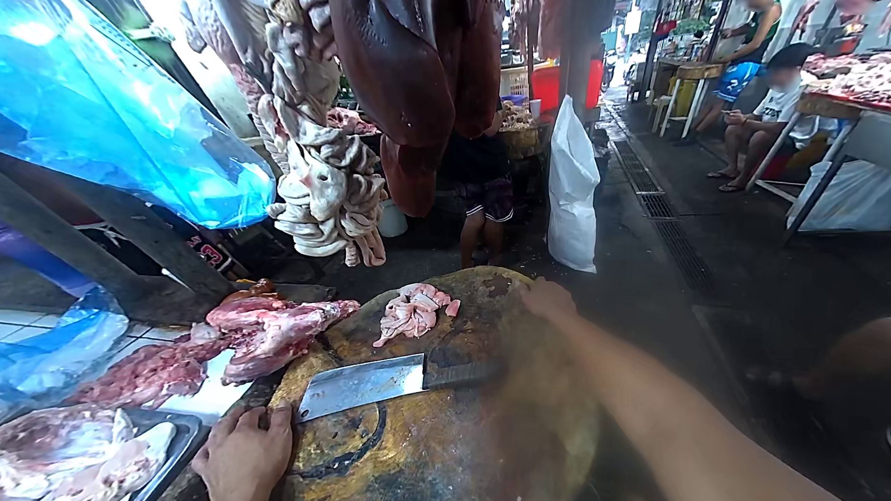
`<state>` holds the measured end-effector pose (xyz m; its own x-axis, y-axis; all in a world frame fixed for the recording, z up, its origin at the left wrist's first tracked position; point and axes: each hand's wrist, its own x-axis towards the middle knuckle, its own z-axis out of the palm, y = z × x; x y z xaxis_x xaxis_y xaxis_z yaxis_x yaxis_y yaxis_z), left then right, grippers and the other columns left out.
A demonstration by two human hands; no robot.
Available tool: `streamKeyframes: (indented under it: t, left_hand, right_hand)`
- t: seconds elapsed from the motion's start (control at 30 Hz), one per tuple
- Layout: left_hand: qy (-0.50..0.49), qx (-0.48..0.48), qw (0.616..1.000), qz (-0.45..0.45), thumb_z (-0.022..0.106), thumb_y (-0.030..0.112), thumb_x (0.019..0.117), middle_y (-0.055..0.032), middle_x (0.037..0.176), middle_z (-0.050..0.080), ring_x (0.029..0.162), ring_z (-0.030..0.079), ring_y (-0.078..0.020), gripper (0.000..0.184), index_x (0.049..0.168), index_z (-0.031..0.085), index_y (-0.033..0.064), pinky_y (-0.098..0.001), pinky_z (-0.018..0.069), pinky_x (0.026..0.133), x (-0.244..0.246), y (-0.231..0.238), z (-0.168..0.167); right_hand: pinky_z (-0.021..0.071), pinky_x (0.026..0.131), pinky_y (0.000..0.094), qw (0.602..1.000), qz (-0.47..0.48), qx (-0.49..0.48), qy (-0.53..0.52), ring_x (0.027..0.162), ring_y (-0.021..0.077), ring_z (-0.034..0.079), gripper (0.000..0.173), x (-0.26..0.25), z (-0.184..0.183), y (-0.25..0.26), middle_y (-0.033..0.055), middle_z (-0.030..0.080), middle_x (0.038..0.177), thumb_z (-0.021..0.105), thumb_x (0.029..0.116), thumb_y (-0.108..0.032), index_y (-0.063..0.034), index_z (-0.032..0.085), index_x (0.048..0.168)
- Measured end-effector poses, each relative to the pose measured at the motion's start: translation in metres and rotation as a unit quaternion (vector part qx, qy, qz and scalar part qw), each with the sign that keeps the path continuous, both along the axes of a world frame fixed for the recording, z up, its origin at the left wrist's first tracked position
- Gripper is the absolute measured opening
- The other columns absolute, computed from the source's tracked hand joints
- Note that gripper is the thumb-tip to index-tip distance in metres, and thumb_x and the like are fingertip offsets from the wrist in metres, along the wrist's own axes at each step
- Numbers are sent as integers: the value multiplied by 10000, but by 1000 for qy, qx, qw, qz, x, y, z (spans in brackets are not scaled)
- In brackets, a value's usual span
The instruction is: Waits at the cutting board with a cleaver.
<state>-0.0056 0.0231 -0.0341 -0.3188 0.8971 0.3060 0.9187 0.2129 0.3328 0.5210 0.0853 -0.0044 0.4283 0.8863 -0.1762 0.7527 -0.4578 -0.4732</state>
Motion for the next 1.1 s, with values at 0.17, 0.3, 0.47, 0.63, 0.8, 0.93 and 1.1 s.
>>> streamKeyframes:
  t: [0.17, 0.3, 0.47, 0.63, 0.8, 0.93, 1.1]
  left_hand:
    - [-2, 2, 1000, 0, 430, 534, 1012, -136, 1483, 568, 1451, 439, -340, 564, 1164, 735, 85, -625, 239, 1198, 1, -1, 0]
    - [4, 2, 1000, -1, 417, 536, 1015, -133, 1481, 570, 1450, 439, -343, 568, 1163, 735, 89, -628, 243, 1195, -2, 1, -2]
    - [1, 4, 1000, -3, 427, 537, 1011, -137, 1481, 569, 1451, 436, -349, 565, 1154, 737, 87, -631, 244, 1194, -1, 0, -1]
    - [-1, 3, 1000, -5, 430, 530, 1014, -152, 1483, 564, 1449, 436, -357, 569, 1177, 729, 73, -634, 245, 1193, 1, -2, 1]
    - [-1, 4, 1000, -4, 428, 522, 1013, -152, 1481, 565, 1449, 437, -353, 560, 1170, 730, 78, -632, 241, 1194, 1, -2, 1]
    - [-3, 3, 1000, -4, 428, 529, 1017, -140, 1486, 564, 1456, 430, -351, 562, 1171, 731, 82, -635, 239, 1195, 0, -1, 0]
    - [1, 4, 1000, -2, 432, 531, 1009, -137, 1481, 570, 1453, 435, -344, 557, 1160, 735, 88, -628, 244, 1196, 0, -1, 0]
  right_hand:
    - [515, 950, 641, 1000, -2, -1, 0, 1210, 385, 646, 814, -1, 0, 0, 192, 679, 1279, 298, 989, -748, -90, 594, 1364]
    - [515, 949, 640, 1000, -3, 1, -2, 1209, 384, 646, 822, -1, 0, -1, 192, 681, 1273, 296, 983, -757, -95, 593, 1369]
    - [515, 955, 637, 1000, -3, -5, -2, 1215, 380, 644, 829, 0, 0, 0, 187, 676, 1290, 290, 982, -761, -96, 587, 1378]
    - [514, 956, 640, 1000, -2, 2, 3, 1207, 382, 647, 820, 0, 1, -2, 190, 682, 1273, 304, 983, -756, -93, 596, 1366]
    - [516, 951, 637, 1000, -1, -1, 0, 1204, 381, 649, 822, 0, 0, -1, 189, 683, 1268, 299, 981, -760, -95, 593, 1364]
    - [516, 947, 641, 1000, -2, 2, 2, 1202, 381, 650, 817, 0, 1, -1, 190, 685, 1264, 302, 983, -755, -92, 604, 1351]
    - [516, 957, 631, 1000, -1, -3, -3, 1211, 374, 647, 823, -1, 3, -2, 189, 681, 1274, 294, 985, -755, -91, 591, 1370]
